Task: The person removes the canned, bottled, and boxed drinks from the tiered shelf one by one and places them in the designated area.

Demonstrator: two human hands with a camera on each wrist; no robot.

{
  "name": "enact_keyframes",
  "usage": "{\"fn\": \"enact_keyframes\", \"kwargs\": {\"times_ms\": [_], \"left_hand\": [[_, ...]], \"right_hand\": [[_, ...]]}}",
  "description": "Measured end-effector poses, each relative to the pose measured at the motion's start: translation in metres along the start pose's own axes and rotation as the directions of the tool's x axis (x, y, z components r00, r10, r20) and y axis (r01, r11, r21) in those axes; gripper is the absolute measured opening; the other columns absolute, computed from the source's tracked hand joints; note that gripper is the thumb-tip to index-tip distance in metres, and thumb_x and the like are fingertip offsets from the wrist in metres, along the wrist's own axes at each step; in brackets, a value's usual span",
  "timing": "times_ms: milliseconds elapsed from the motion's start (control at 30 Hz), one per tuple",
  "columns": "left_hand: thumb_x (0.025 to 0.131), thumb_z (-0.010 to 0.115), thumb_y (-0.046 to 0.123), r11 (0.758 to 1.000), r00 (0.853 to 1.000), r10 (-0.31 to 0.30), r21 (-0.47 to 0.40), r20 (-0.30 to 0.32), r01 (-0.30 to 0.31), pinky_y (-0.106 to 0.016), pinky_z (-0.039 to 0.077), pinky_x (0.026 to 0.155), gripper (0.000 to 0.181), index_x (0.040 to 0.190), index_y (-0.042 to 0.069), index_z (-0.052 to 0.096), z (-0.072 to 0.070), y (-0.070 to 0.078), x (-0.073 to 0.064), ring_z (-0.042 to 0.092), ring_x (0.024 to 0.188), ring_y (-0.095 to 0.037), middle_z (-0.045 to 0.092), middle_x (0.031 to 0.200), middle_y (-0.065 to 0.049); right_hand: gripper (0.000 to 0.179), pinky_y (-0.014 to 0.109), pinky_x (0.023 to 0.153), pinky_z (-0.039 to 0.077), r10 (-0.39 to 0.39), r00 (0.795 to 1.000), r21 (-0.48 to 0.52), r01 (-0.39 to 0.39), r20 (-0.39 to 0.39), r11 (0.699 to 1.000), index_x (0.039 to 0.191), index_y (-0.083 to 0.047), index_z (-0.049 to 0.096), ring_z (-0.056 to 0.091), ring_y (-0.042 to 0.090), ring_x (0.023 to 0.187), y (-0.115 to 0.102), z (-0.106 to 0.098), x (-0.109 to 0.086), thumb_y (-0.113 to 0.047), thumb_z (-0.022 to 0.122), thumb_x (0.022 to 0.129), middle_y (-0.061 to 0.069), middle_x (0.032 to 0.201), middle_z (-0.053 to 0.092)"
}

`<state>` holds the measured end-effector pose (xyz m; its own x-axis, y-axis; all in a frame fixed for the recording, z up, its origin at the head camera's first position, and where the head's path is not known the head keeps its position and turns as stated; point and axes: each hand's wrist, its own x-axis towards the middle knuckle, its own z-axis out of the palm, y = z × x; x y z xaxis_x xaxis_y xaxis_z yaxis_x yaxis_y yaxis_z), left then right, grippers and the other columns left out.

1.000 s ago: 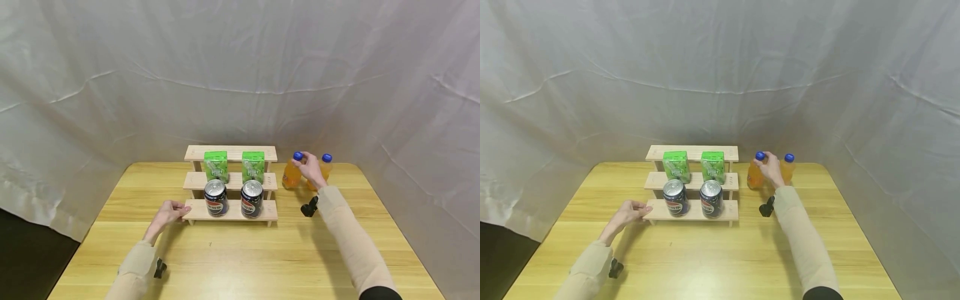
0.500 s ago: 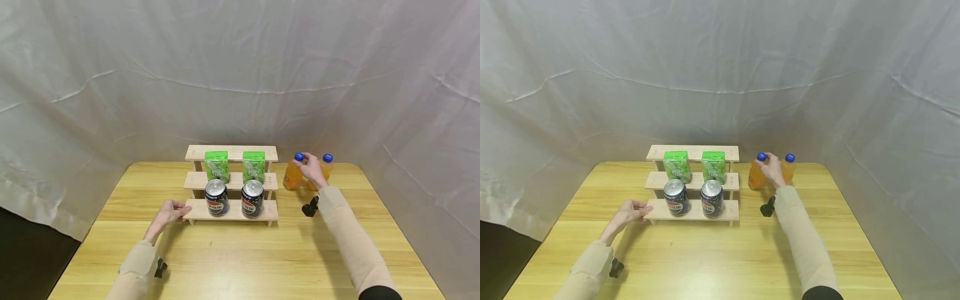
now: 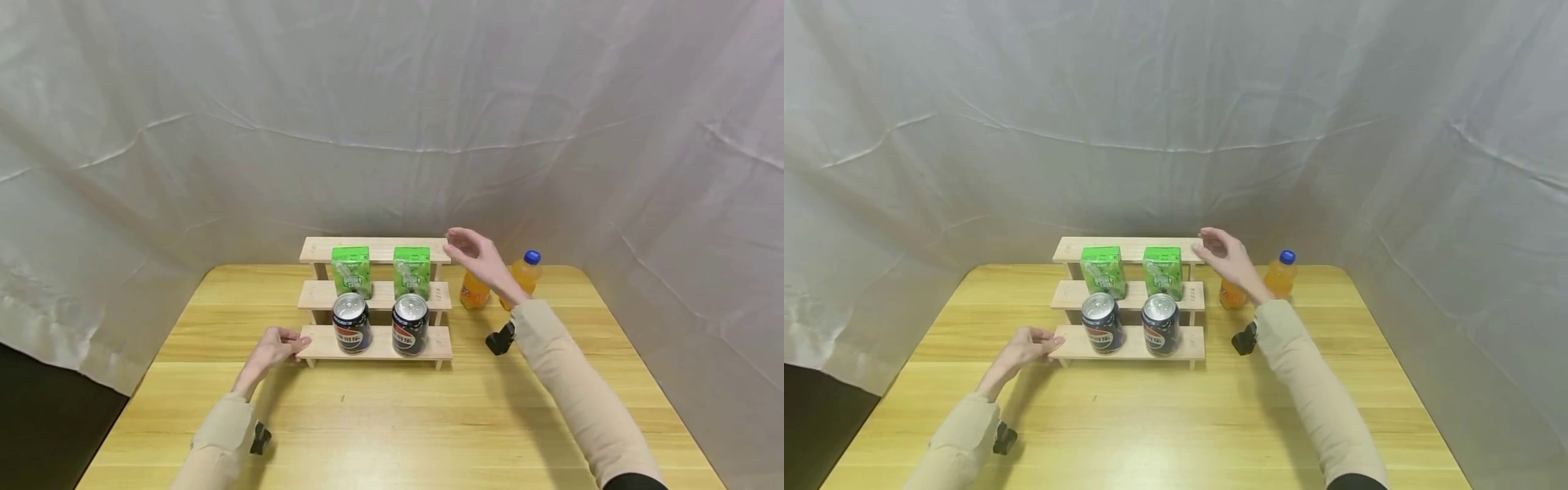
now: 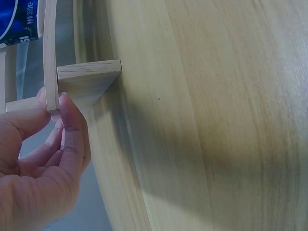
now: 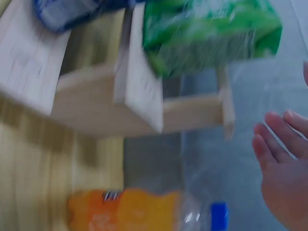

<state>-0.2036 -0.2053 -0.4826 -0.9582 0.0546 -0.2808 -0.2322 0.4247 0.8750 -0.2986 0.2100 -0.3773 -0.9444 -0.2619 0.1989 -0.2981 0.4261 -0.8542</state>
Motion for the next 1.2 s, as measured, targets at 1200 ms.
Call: {"fn": "enact_keyframes", "kwargs": {"times_ms": [1200], "left_hand": [[0.096, 0.068, 0.012, 1.0, 1.0, -0.015, -0.003, 0.002, 0.015, -0.025, 0.061, 0.067, 0.043, 0.118, -0.022, 0.056, 0.0, 0.0, 0.001, 0.062, 0.063, -0.008, 0.069, 0.084, -0.011]], "right_hand": [[0.04, 0.053, 0.105, 0.053, -0.162, 0.979, -0.153, 0.179, 0.122, 0.972, 0.13, 0.004, 0.059, 0.062, 0.039, 0.114, -0.027, 0.031, -0.003, -0.008, 0.069, 0.094, 0.024, 0.127, 0.062]]}}
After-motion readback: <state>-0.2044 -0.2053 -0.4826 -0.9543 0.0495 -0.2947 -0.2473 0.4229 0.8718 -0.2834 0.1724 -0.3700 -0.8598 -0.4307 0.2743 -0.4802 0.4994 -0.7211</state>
